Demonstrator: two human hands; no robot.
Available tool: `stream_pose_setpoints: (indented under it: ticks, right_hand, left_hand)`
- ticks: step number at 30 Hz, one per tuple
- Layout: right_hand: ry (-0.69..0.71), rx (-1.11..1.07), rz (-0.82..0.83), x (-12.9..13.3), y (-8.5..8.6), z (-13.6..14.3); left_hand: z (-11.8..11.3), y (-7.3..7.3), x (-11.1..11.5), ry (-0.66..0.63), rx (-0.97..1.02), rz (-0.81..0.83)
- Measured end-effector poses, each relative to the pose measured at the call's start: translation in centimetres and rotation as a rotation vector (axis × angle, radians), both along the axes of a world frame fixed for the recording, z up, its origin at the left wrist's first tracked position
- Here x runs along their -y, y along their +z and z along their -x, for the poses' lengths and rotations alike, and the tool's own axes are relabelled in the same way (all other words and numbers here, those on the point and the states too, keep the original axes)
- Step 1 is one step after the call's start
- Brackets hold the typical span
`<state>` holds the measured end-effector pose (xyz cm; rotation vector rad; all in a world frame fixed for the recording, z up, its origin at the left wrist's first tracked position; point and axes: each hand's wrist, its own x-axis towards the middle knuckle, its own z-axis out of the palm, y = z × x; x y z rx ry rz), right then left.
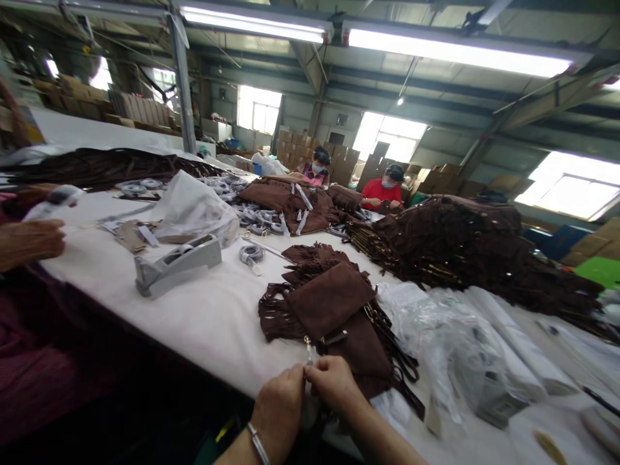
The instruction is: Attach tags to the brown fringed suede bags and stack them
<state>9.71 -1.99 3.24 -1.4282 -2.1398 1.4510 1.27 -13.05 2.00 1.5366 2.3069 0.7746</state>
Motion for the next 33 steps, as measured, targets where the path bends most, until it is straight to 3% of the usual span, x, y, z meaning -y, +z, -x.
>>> stream_pose_setpoints:
  ticks: [7, 12, 17, 22, 28, 30, 33]
  right_hand:
    - [-0.021, -0.136, 0.132, 0.9, 1.1, -0.9]
    - [-0.051, -0.144, 0.085, 1.0, 0.7, -0.8]
    - [-0.071, -0.166, 0.147, 0.8, 0.8, -0.9]
    - [-0.033, -0.386, 0.165, 0.9, 1.3, -1.0]
    - [-0.117, -0.482, 0.339, 1.5, 0.5, -0.3]
    - [-0.137, -0.502, 0.421, 1.5, 0.3, 0.0]
    - [-0.089, -0.561, 0.532, 1.3, 0.4, 0.3]
  left_hand:
    - [1.4, 1.8, -0.7, 0.091, 0.49, -0.019]
    - [1.0, 1.5, -1.0, 0.183, 0.788, 0.007]
    - [1.0, 1.5, -0.7, 0.215, 1.117, -0.047]
    - [1.6, 1.9, -0.4, 0.241, 1.489, -0.072]
    - [2.0, 2.0, -0.8, 0.397, 2.006, 0.021]
    - [2.0, 2.0, -0.8, 0.374, 2.215, 0.053]
    - [1.8, 1.9, -0.6, 0.211, 2.481, 0.052]
